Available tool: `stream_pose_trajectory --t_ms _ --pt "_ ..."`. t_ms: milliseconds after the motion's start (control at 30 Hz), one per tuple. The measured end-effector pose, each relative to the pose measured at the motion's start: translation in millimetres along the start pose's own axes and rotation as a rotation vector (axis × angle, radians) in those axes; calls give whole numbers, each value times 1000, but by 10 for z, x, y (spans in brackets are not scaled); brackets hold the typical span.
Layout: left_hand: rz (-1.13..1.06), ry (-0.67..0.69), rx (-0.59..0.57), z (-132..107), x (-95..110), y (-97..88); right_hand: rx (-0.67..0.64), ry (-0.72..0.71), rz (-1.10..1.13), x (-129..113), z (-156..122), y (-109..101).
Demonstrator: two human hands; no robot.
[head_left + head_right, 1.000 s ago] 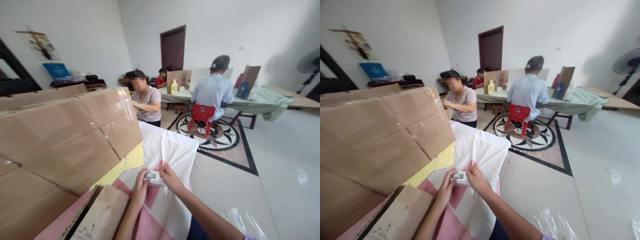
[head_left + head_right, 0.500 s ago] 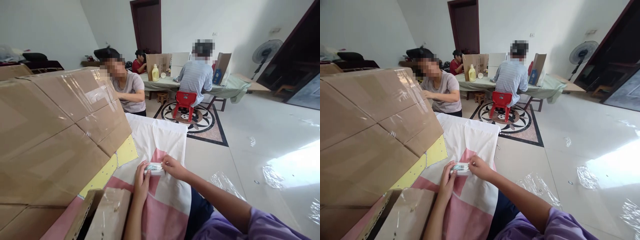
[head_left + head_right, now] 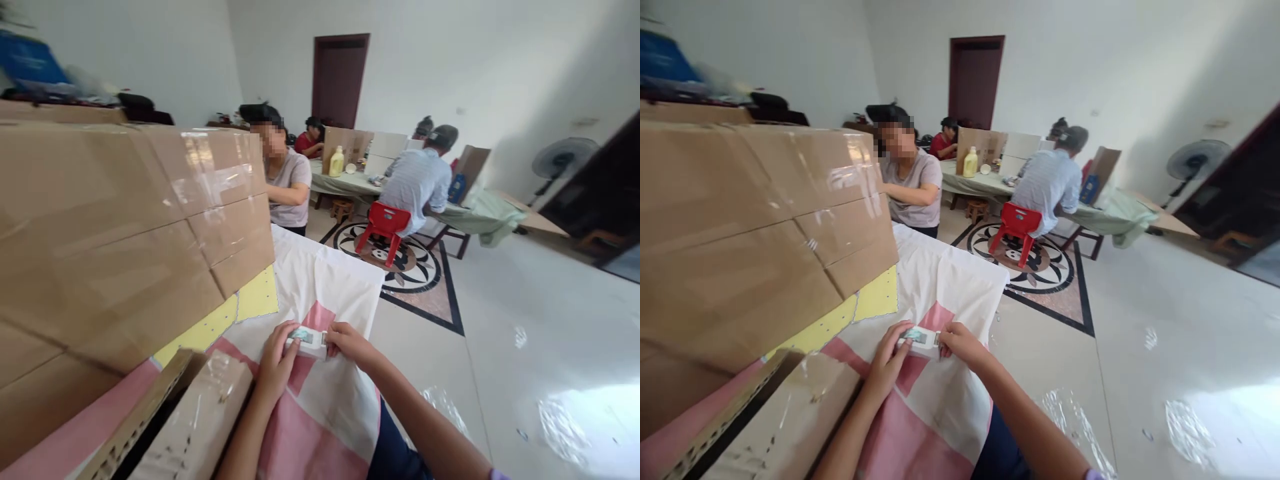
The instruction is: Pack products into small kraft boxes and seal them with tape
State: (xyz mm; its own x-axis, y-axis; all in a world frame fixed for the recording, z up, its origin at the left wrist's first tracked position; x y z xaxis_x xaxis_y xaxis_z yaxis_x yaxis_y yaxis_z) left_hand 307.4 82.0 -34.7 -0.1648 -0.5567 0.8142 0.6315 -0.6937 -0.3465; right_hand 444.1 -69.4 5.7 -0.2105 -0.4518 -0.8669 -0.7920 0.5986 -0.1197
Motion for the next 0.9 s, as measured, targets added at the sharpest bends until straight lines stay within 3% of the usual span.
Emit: stream_pose_trajectory --t_ms 200,333,567,767,900 --pt "-5 -18 71 3 53 -5 -8 -118 69 5 46 58" --pt "19 -29 85 -11 71 -4 -87 -121 99 24 125 26" --pt "17 -69 88 -18 116 6 -103 -139 167 88 161 27" --pt "-18 -167 112 3 173 -12 -120 -166 178 141 211 64" --pt "-39 -239 182 81 155 76 -129 -193 177 210 281 87"
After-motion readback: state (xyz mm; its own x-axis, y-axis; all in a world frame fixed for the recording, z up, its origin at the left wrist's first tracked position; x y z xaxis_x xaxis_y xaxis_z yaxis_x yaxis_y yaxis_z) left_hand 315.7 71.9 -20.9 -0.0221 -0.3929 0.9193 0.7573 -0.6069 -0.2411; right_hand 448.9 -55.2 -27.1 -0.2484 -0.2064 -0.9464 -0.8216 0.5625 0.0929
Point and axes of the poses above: each hand's wrist, its own z-axis towards the middle knuckle, its own y-axis out of the palm, x = y × z, the point moved 1 cm from there along z, towards the middle knuckle, and after that the axes turned 10 degrees about y, right-handed, at the moved point
